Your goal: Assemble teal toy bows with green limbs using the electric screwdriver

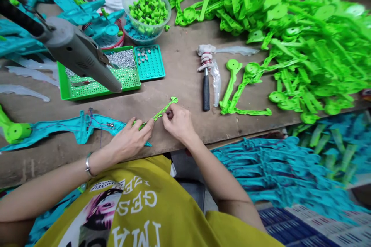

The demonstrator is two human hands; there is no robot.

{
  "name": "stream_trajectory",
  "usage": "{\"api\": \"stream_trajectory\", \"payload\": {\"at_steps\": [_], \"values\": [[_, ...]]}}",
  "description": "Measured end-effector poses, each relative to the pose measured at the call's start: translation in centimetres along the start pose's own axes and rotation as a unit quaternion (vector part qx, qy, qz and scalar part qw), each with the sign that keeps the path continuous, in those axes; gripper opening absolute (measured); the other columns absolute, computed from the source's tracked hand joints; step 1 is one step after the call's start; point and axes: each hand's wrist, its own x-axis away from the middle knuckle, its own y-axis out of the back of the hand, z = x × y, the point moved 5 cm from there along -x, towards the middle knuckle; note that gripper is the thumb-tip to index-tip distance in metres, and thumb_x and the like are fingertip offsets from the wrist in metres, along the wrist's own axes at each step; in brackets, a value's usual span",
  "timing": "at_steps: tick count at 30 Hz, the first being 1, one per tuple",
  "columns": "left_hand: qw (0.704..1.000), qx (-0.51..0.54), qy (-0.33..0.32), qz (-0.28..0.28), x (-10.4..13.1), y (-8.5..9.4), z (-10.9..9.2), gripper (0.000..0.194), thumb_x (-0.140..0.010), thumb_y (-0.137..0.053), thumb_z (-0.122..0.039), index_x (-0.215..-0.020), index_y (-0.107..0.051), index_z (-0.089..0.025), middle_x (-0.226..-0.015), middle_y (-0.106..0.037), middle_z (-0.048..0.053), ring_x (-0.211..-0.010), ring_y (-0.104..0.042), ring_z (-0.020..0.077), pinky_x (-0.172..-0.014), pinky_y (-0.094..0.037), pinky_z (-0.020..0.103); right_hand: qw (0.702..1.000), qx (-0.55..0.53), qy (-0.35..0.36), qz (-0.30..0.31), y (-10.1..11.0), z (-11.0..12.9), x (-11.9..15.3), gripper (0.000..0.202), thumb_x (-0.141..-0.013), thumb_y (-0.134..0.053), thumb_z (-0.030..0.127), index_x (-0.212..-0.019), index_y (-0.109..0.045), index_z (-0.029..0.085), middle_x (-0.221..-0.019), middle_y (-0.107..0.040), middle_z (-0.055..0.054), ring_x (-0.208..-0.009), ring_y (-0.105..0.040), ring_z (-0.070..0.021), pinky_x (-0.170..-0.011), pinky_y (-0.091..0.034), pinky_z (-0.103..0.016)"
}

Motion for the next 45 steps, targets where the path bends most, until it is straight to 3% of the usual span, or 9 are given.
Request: {"api": "stream_trajectory", "payload": {"at_steps": [5, 16, 27, 30, 33, 37, 41, 45], "values": [[1.000, -0.019, -0.018, -0.012, 0.0, 0.2, 0.0, 0.041, -0.096, -0.032, -0.010, -0.126, -0.061, -0.008, -0.142, -0.050, 0.020, -0.109, -0.059, 0.0312, -0.093, -0.052, 0.056, 0.990, -0.139, -0.010, -0.015, 0.7, -1.1, 0.4, 0.009, -0.082, -0.061, 0.028, -0.088, -0.062, 0.021, -0.075, -0.067, -0.002, -0.061, -0.062, -0.0148, -0.060, -0.053, -0.029], [0.999, -0.032, -0.022, -0.022, -0.1, 0.2, 0.1, 0.038, -0.096, -0.034, -0.011, -0.124, -0.061, -0.011, -0.140, -0.052, 0.017, -0.107, -0.058, 0.0277, -0.092, -0.053, 0.051, 0.988, -0.110, 0.072, -0.081, 0.7, -0.3, -0.4, 0.003, -0.083, -0.060, 0.019, -0.081, -0.060, 0.021, -0.076, -0.068, -0.002, -0.061, -0.064, -0.0144, -0.064, -0.057, -0.029], [0.998, -0.053, -0.028, -0.014, -0.3, 0.4, 0.2, 0.036, -0.099, -0.033, -0.014, -0.123, -0.060, -0.015, -0.137, -0.054, 0.012, -0.102, -0.056, 0.0247, -0.089, -0.053, 0.047, 0.980, -0.169, 0.086, -0.067, 0.9, -1.0, -0.5, 0.008, -0.079, -0.061, 0.015, -0.083, -0.061, 0.022, -0.077, -0.068, -0.001, -0.066, -0.067, -0.0154, -0.065, -0.057, -0.029], [0.999, -0.041, -0.029, -0.021, -0.3, 0.5, 0.4, 0.039, -0.099, -0.034, -0.015, -0.133, -0.053, -0.015, -0.137, -0.054, 0.013, -0.103, -0.055, 0.0250, -0.086, -0.051, 0.045, 0.980, -0.158, 0.107, -0.058, 0.8, -0.8, -0.8, 0.007, -0.078, -0.062, 0.015, -0.080, -0.061, 0.021, -0.074, -0.067, 0.000, -0.066, -0.066, -0.0153, -0.065, -0.057, -0.029], [1.000, -0.005, -0.005, -0.030, -0.5, 0.7, 0.9, 0.046, -0.100, -0.038, -0.020, -0.145, -0.040, -0.012, -0.127, -0.058, 0.014, -0.102, -0.055, 0.0260, -0.078, -0.049, 0.042, 0.980, -0.154, 0.111, -0.062, 0.8, -0.7, -0.9, 0.007, -0.078, -0.063, 0.015, -0.079, -0.060, 0.021, -0.074, -0.066, 0.000, -0.065, -0.064, -0.0146, -0.065, -0.056, -0.029], [0.997, 0.042, 0.052, -0.042, -1.3, 0.8, 1.3, 0.041, -0.102, -0.039, -0.031, -0.136, -0.049, -0.011, -0.112, -0.060, 0.011, -0.095, -0.055, 0.0253, -0.073, -0.045, 0.039, 0.981, -0.156, 0.103, -0.048, 0.7, -0.7, -1.1, 0.007, -0.079, -0.063, 0.016, -0.079, -0.059, 0.022, -0.075, -0.065, 0.000, -0.064, -0.063, -0.0142, -0.063, -0.056, -0.029], [0.990, 0.052, 0.102, -0.077, -2.2, 0.4, 1.1, 0.038, -0.102, -0.038, -0.027, -0.133, -0.051, -0.010, -0.111, -0.060, 0.011, -0.097, -0.054, 0.0245, -0.077, -0.045, 0.038, 0.982, -0.160, 0.091, -0.029, 0.6, -0.9, -1.4, 0.008, -0.078, -0.064, 0.017, -0.080, -0.058, 0.022, -0.075, -0.065, 0.000, -0.062, -0.062, -0.0135, -0.060, -0.056, -0.028], [0.991, 0.044, 0.087, -0.096, -2.4, -0.2, 0.4, 0.043, -0.099, -0.039, -0.014, -0.140, -0.044, -0.005, -0.115, -0.061, 0.012, -0.101, -0.054, 0.0239, -0.086, -0.046, 0.038, 0.983, -0.163, 0.082, -0.025, 0.6, -1.0, -1.5, 0.009, -0.079, -0.064, 0.018, -0.079, -0.055, 0.023, -0.074, -0.063, 0.001, -0.061, -0.060, -0.0126, -0.059, -0.055, -0.027]]}}
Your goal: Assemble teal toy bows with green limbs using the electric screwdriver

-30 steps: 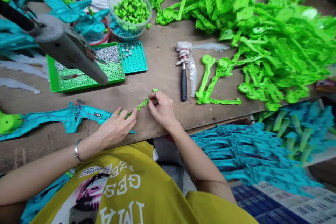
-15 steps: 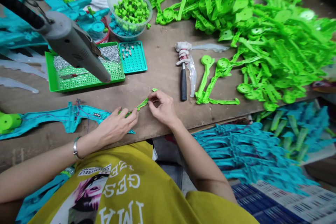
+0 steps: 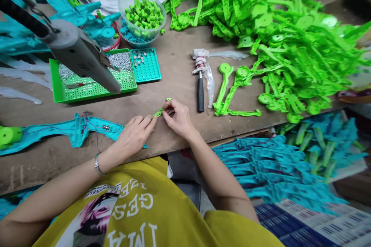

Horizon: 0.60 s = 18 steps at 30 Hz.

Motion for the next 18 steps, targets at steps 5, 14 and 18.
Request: {"api": "stream_trajectory", "payload": {"at_steps": [5, 14, 18], "values": [[0.999, -0.029, -0.019, -0.007, 0.39, 0.30, -0.09, 0.041, -0.095, -0.035, -0.005, -0.133, -0.051, -0.003, -0.131, -0.059, 0.016, -0.106, -0.056, 0.0229, -0.097, -0.045, 0.037, 1.000, 0.011, 0.021, 0.001, 0.09, 0.04, 0.08, 0.010, -0.080, -0.064, 0.018, -0.079, -0.055, 0.023, -0.073, -0.062, 0.001, -0.061, -0.060, -0.0125, -0.060, -0.053, -0.027], [1.000, -0.020, -0.020, 0.008, -0.10, 0.30, 0.01, 0.036, -0.095, -0.036, -0.005, -0.126, -0.055, -0.003, -0.124, -0.062, 0.019, -0.105, -0.058, 0.0235, -0.091, -0.049, 0.036, 0.999, 0.002, 0.048, -0.001, 0.92, -0.08, 0.64, 0.013, -0.082, -0.069, 0.025, -0.079, -0.057, 0.023, -0.075, -0.065, -0.001, -0.068, -0.063, -0.0157, -0.063, -0.053, -0.029], [1.000, -0.005, -0.013, 0.015, -0.04, 0.25, 0.07, 0.037, -0.096, -0.033, -0.005, -0.126, -0.055, -0.003, -0.120, -0.063, 0.019, -0.101, -0.059, 0.0232, -0.087, -0.051, 0.036, 0.998, 0.027, 0.061, -0.004, 0.75, 0.51, 0.73, 0.016, -0.083, -0.067, 0.025, -0.073, -0.055, 0.022, -0.070, -0.063, 0.000, -0.063, -0.059, -0.0145, -0.061, -0.050, -0.029]]}}
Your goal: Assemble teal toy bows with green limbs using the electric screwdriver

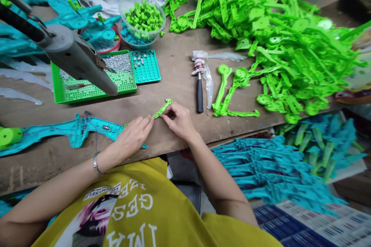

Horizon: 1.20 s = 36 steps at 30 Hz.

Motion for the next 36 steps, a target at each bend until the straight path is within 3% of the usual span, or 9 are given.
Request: {"api": "stream_trajectory", "payload": {"at_steps": [5, 10, 14, 19, 31, 36], "values": [[1.000, 0.002, 0.009, -0.011, 0.2, 0.1, 0.1, 0.039, -0.096, -0.037, -0.006, -0.133, -0.051, -0.006, -0.123, -0.062, 0.016, -0.104, -0.059, 0.0232, -0.089, -0.052, 0.035, 0.999, 0.038, 0.007, -0.004, -0.7, 0.6, 0.1, 0.016, -0.081, -0.062, 0.019, -0.070, -0.051, 0.023, -0.066, -0.058, 0.002, -0.060, -0.055, -0.0139, -0.059, -0.047, -0.029], [1.000, 0.014, 0.003, 0.003, 0.3, -0.1, 0.0, 0.035, -0.095, -0.040, -0.007, -0.128, -0.055, -0.008, -0.124, -0.062, 0.015, -0.105, -0.059, 0.0227, -0.088, -0.052, 0.034, 0.998, 0.049, 0.017, -0.021, -1.1, 0.7, 0.3, 0.015, -0.078, -0.058, 0.015, -0.071, -0.049, 0.024, -0.067, -0.057, 0.002, -0.061, -0.054, -0.0142, -0.060, -0.046, -0.029], [1.000, 0.003, 0.009, -0.004, 0.3, 0.0, 0.0, 0.043, -0.096, -0.038, -0.006, -0.138, -0.046, -0.006, -0.130, -0.059, 0.016, -0.109, -0.058, 0.0230, -0.093, -0.051, 0.035, 0.998, 0.047, 0.024, -0.024, -1.1, 0.8, 0.4, 0.015, -0.078, -0.057, 0.013, -0.072, -0.050, 0.024, -0.068, -0.058, 0.001, -0.062, -0.056, -0.0143, -0.061, -0.046, -0.028], [1.000, 0.006, 0.009, 0.006, 0.2, -0.4, 0.1, 0.041, -0.096, -0.037, -0.007, -0.136, -0.046, -0.002, -0.117, -0.063, 0.016, -0.105, -0.058, 0.0235, -0.089, -0.051, 0.035, 0.999, 0.040, 0.003, -0.022, -1.1, 0.8, 0.4, 0.014, -0.078, -0.058, 0.013, -0.072, -0.050, 0.023, -0.068, -0.058, 0.001, -0.064, -0.056, -0.0149, -0.063, -0.047, -0.028], [0.999, 0.010, 0.006, 0.037, -0.2, 0.1, -0.2, 0.036, -0.095, -0.041, -0.007, -0.130, -0.051, -0.004, -0.110, -0.060, 0.015, -0.106, -0.054, 0.0227, -0.083, -0.049, 0.032, 0.999, 0.021, 0.013, 0.038, -0.3, 1.1, 0.2, 0.011, -0.081, -0.063, 0.016, -0.087, -0.058, 0.023, -0.084, -0.064, -0.002, -0.073, -0.061, -0.0172, -0.066, -0.053, -0.031], [0.999, -0.004, 0.008, 0.032, -0.2, 0.0, -0.1, 0.038, -0.095, -0.039, -0.006, -0.132, -0.050, -0.003, -0.112, -0.060, 0.015, -0.103, -0.053, 0.0225, -0.080, -0.049, 0.031, 0.999, 0.037, 0.002, -0.009, 0.2, 0.3, 0.8, 0.009, -0.084, -0.059, 0.014, -0.085, -0.058, 0.023, -0.080, -0.065, -0.001, -0.071, -0.063, -0.0165, -0.066, -0.054, -0.031]]}}
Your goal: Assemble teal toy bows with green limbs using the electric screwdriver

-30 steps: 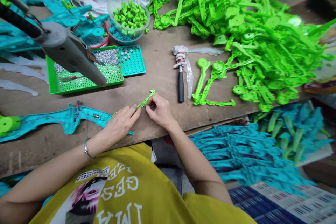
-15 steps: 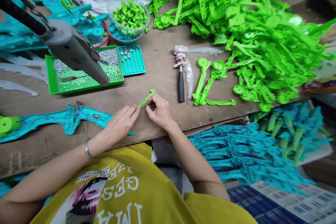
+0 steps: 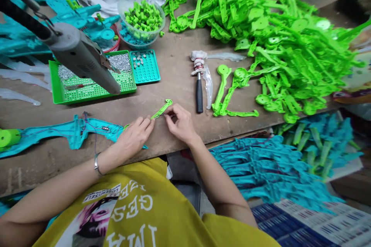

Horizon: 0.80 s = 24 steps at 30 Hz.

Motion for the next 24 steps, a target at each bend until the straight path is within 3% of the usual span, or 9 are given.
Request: {"api": "stream_trajectory", "payload": {"at_steps": [7, 15, 24], "values": [[1.000, 0.002, 0.002, -0.005, 0.02, -0.18, -0.06, 0.040, -0.096, -0.039, -0.006, -0.134, -0.047, -0.002, -0.108, -0.060, 0.015, -0.103, -0.053, 0.0231, -0.079, -0.050, 0.032, 0.999, 0.006, 0.008, -0.035, -0.42, -0.04, -0.46, 0.008, -0.085, -0.061, 0.019, -0.080, -0.064, 0.024, -0.079, -0.073, -0.001, -0.074, -0.069, -0.0186, -0.074, -0.058, -0.035], [1.000, 0.003, 0.005, -0.007, 0.06, -0.23, -0.04, 0.040, -0.097, -0.038, -0.007, -0.135, -0.046, -0.002, -0.111, -0.060, 0.015, -0.101, -0.052, 0.0228, -0.077, -0.050, 0.033, 0.993, -0.067, -0.046, -0.086, -0.64, -0.70, -0.19, 0.005, -0.082, -0.069, 0.026, -0.081, -0.066, 0.023, -0.080, -0.076, -0.002, -0.070, -0.073, -0.0181, -0.067, -0.061, -0.031], [1.000, 0.000, 0.005, -0.009, 0.12, -0.13, 0.03, 0.040, -0.097, -0.037, -0.007, -0.135, -0.048, -0.001, -0.109, -0.060, 0.014, -0.100, -0.053, 0.0224, -0.078, -0.050, 0.032, 0.997, 0.031, -0.004, -0.074, -0.61, -0.19, -0.24, 0.004, -0.085, -0.066, 0.021, -0.082, -0.065, 0.024, -0.078, -0.074, -0.002, -0.070, -0.071, -0.0182, -0.069, -0.059, -0.032]]}}
